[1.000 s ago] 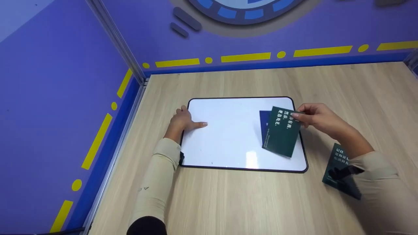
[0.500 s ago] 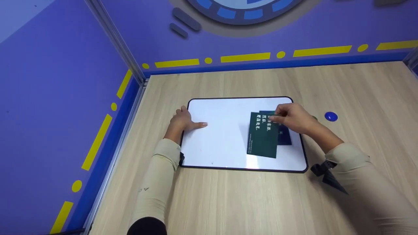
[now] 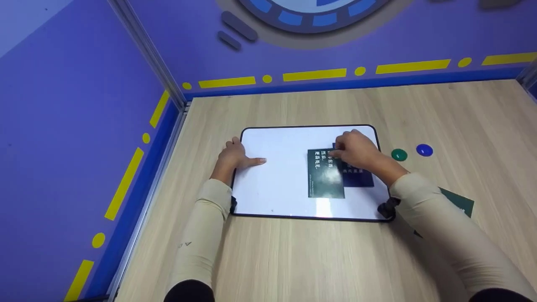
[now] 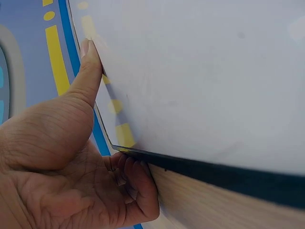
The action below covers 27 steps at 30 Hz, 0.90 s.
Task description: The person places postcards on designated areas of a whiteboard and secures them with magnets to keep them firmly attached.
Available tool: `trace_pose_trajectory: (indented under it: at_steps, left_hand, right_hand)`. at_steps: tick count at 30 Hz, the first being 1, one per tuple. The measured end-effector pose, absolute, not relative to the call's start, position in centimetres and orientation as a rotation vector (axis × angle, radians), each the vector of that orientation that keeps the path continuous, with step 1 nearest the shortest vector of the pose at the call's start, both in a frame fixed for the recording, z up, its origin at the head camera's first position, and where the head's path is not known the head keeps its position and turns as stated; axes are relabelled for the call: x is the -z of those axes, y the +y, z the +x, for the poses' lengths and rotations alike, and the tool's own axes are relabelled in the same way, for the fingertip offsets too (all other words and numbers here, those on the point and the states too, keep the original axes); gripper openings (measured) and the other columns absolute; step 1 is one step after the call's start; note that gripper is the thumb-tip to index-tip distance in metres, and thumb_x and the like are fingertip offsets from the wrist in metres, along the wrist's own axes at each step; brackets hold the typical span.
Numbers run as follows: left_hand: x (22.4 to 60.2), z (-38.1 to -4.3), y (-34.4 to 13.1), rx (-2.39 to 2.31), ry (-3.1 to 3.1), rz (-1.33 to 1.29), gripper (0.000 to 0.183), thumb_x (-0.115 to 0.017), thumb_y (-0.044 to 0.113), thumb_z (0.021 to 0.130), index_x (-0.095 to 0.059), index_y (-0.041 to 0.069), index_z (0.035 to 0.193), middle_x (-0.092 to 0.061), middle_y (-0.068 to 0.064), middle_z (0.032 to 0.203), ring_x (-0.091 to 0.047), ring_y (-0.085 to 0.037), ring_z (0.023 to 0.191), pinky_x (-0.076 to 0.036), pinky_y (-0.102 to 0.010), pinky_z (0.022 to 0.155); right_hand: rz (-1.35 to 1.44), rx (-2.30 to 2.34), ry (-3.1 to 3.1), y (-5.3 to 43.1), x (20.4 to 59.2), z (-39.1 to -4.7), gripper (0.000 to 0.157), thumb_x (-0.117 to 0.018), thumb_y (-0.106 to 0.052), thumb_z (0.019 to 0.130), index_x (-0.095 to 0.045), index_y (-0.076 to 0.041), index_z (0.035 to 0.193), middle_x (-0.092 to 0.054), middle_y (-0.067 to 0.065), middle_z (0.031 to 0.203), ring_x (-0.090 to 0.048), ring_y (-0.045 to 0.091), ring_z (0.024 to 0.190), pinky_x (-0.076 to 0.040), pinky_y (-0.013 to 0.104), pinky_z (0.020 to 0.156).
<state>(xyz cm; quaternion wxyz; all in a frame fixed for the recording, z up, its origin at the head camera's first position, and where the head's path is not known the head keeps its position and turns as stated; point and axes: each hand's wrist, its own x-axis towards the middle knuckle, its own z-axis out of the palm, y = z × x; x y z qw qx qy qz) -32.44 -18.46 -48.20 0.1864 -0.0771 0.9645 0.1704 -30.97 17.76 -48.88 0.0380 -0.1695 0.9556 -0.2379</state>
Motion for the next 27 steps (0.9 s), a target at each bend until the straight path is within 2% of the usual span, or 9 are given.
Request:
trace_pose_trajectory:
  at_steps: [8, 13, 20, 27]
  left_hand:
    - [48.3, -32.5, -18.5, -0.485, 2.703, -0.219, 0.133, -0.081, 0.07, 0.083, -0.011, -0.002, 0.168, -0.029, -0.03, 0.168, -0.04, -0.046, 0.155, -0.04, -0.055, 0.126]
    - [48.1, -32.5, -18.5, -0.517, 2.698, -0.226, 0.132, -0.082, 0.069, 0.083, -0.011, -0.001, 0.169, -0.03, -0.029, 0.168, -0.041, -0.045, 0.154, -0.04, -0.055, 0.126]
    - [47.8, -32.5, -18.3, -0.522, 2.691, -0.227, 0.132, -0.083, 0.069, 0.083, -0.011, -0.002, 0.169, -0.029, -0.029, 0.168, -0.04, -0.045, 0.155, -0.038, -0.055, 0.127]
    - [47.9, -32.5, -18.4, -0.466, 2.692, -0.222, 0.133, -0.081, 0.07, 0.084, -0.01, -0.003, 0.169, -0.028, -0.03, 0.169, -0.037, -0.046, 0.157, -0.038, -0.055, 0.127]
  right_hand:
    - [-0.483, 0.698, 2.924, 16.2, 49.9, -32.4, 0.028, -0.074, -0.031, 0.101, -0.078, -0.003, 0.101, -0.075, 0.014, 0.095, -0.059, 0.031, 0.099, -0.051, 0.051, 0.093]
    - [-0.399, 0.703, 2.902, 15.8, 50.0, -33.0, 0.03, -0.074, -0.033, 0.102, -0.078, -0.003, 0.103, -0.075, 0.014, 0.098, -0.057, 0.03, 0.102, -0.052, 0.05, 0.095]
    - [-0.353, 0.654, 2.905, 15.6, 49.8, -33.6, 0.035, -0.074, -0.038, 0.101, -0.077, -0.004, 0.108, -0.076, 0.014, 0.099, -0.056, 0.032, 0.1, -0.048, 0.051, 0.094]
    - [-0.307, 0.637, 2.868, 15.1, 49.9, -33.9, 0.04, -0.071, -0.042, 0.103, -0.077, -0.005, 0.118, -0.077, 0.016, 0.111, -0.054, 0.034, 0.107, -0.044, 0.055, 0.103]
